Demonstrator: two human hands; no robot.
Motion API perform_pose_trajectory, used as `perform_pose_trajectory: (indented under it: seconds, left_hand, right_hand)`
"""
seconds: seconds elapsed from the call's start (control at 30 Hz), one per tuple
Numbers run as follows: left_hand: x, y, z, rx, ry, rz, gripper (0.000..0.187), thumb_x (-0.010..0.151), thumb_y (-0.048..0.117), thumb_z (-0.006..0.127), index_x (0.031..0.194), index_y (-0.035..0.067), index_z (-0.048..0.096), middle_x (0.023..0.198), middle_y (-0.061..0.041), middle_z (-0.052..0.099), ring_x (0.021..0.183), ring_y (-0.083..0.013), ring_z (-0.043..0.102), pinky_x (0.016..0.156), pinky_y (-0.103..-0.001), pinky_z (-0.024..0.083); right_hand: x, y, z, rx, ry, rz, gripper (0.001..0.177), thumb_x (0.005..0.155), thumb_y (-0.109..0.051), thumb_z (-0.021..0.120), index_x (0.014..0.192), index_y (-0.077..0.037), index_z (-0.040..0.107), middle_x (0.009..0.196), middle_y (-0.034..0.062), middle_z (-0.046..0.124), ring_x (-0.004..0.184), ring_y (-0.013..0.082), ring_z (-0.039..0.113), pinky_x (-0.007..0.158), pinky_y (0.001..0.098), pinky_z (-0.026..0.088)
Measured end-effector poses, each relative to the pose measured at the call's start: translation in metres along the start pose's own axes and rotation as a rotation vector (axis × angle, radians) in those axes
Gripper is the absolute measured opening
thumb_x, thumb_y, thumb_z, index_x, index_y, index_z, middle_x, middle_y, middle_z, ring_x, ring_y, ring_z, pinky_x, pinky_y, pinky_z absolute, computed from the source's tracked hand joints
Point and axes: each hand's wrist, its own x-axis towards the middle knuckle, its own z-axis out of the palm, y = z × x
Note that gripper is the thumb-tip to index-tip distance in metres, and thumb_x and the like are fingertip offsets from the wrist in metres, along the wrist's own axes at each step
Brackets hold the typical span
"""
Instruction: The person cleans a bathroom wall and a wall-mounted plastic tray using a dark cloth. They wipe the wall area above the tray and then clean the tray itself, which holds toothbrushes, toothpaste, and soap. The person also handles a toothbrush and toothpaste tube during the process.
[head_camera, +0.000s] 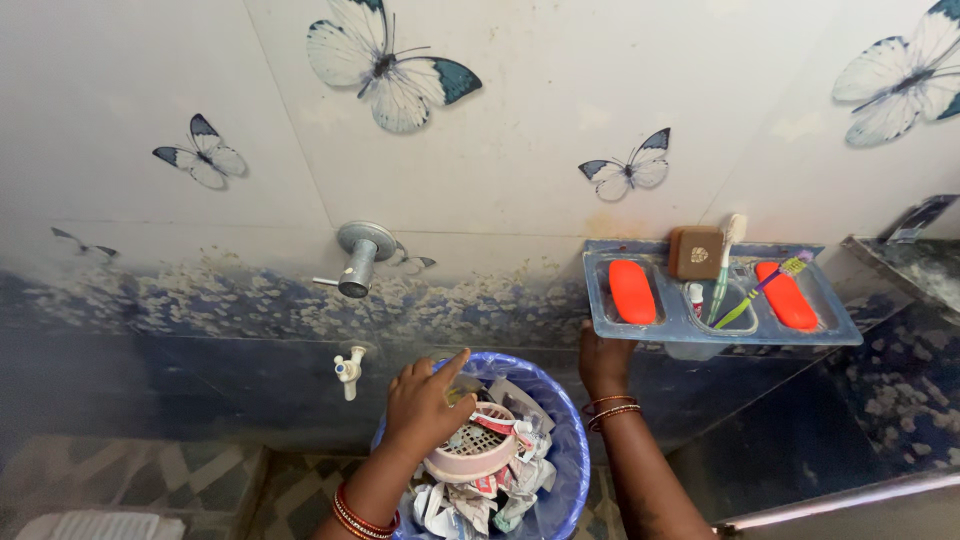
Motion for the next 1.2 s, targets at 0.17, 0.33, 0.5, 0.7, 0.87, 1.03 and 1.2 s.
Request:
perform_pose_trajectory:
  seconds: [0.17, 0.33, 0.5, 0.7, 0.87, 1.03, 1.2]
  left_hand:
    - [0.004, -0.001, 0.001, 0.004, -0.024, -0.014, 0.07, 0.073, 0.042, 0.077, 0.141, 0.032, 0.06, 0.113, -0.012, 0.062, 0.113, -0.033, 0.056, 0.098, -0.049, 0.041]
    - [0.005, -0.001, 0.004, 0.003, -0.049, -0.032, 0.07, 0.074, 0.042, 0.076, 0.142, 0.034, 0.059, 0.114, -0.011, 0.062, 0.115, -0.0319, 0.056, 0.098, -0.048, 0.042]
    - [0.004, -0.008, 0.005, 0.0, -0.015, -0.001, 0.07, 0.074, 0.04, 0.077, 0.141, 0.031, 0.059, 0.116, -0.013, 0.062, 0.114, -0.0348, 0.055, 0.099, -0.051, 0.04]
    - [0.002, -0.01, 0.004, -0.003, -0.029, -0.031, 0.07, 0.074, 0.041, 0.076, 0.141, 0.033, 0.06, 0.113, -0.013, 0.062, 0.113, -0.0343, 0.056, 0.1, -0.05, 0.042]
    - [-0.001, -0.007, 0.002, -0.016, -0.006, -0.018, 0.069, 0.074, 0.041, 0.076, 0.14, 0.033, 0.06, 0.111, -0.012, 0.063, 0.111, -0.0331, 0.057, 0.098, -0.049, 0.043]
    - [-0.001, -0.005, 0.0, -0.007, -0.02, -0.034, 0.069, 0.074, 0.041, 0.076, 0.141, 0.033, 0.06, 0.11, -0.011, 0.062, 0.11, -0.0321, 0.057, 0.099, -0.049, 0.042]
    - [-0.001, -0.005, 0.001, -0.012, -0.006, -0.021, 0.069, 0.074, 0.042, 0.076, 0.14, 0.033, 0.061, 0.11, -0.011, 0.062, 0.11, -0.0318, 0.057, 0.098, -0.049, 0.042]
  right_hand:
    - [0.008, -0.022, -0.001, 0.003, -0.246, 0.006, 0.061, 0.095, -0.027, 0.057, 0.149, -0.002, 0.045, 0.153, 0.0287, 0.041, 0.143, 0.0477, 0.037, 0.118, 0.0517, 0.028]
    - [0.007, -0.021, -0.001, -0.012, -0.338, -0.001, 0.061, 0.097, -0.028, 0.056, 0.151, -0.004, 0.043, 0.153, 0.0284, 0.043, 0.14, 0.0473, 0.038, 0.114, 0.0512, 0.033]
    - [0.004, 0.007, 0.012, 0.037, -0.186, 0.218, 0.045, 0.102, -0.035, 0.053, 0.138, -0.009, 0.058, 0.145, 0.0195, 0.062, 0.141, 0.0378, 0.055, 0.125, 0.0455, 0.041]
    - [0.009, -0.016, 0.014, 0.107, -0.164, 0.069, 0.07, 0.097, -0.031, 0.059, 0.157, -0.005, 0.035, 0.155, 0.0298, 0.039, 0.144, 0.0479, 0.037, 0.116, 0.0512, 0.032]
    - [0.019, -0.043, 0.001, 0.024, -0.297, -0.057, 0.062, 0.098, -0.028, 0.059, 0.154, -0.01, 0.038, 0.162, 0.0235, 0.032, 0.149, 0.0423, 0.032, 0.117, 0.0468, 0.033]
    - [0.026, -0.058, -0.004, 0.06, -0.196, -0.065, 0.06, 0.098, -0.024, 0.06, 0.153, -0.008, 0.041, 0.16, 0.0244, 0.034, 0.148, 0.0417, 0.032, 0.116, 0.0463, 0.033]
    - [0.027, -0.063, -0.007, -0.012, -0.177, -0.284, 0.049, 0.092, -0.017, 0.065, 0.138, -0.004, 0.058, 0.142, 0.0222, 0.054, 0.13, 0.041, 0.051, 0.11, 0.0471, 0.041]
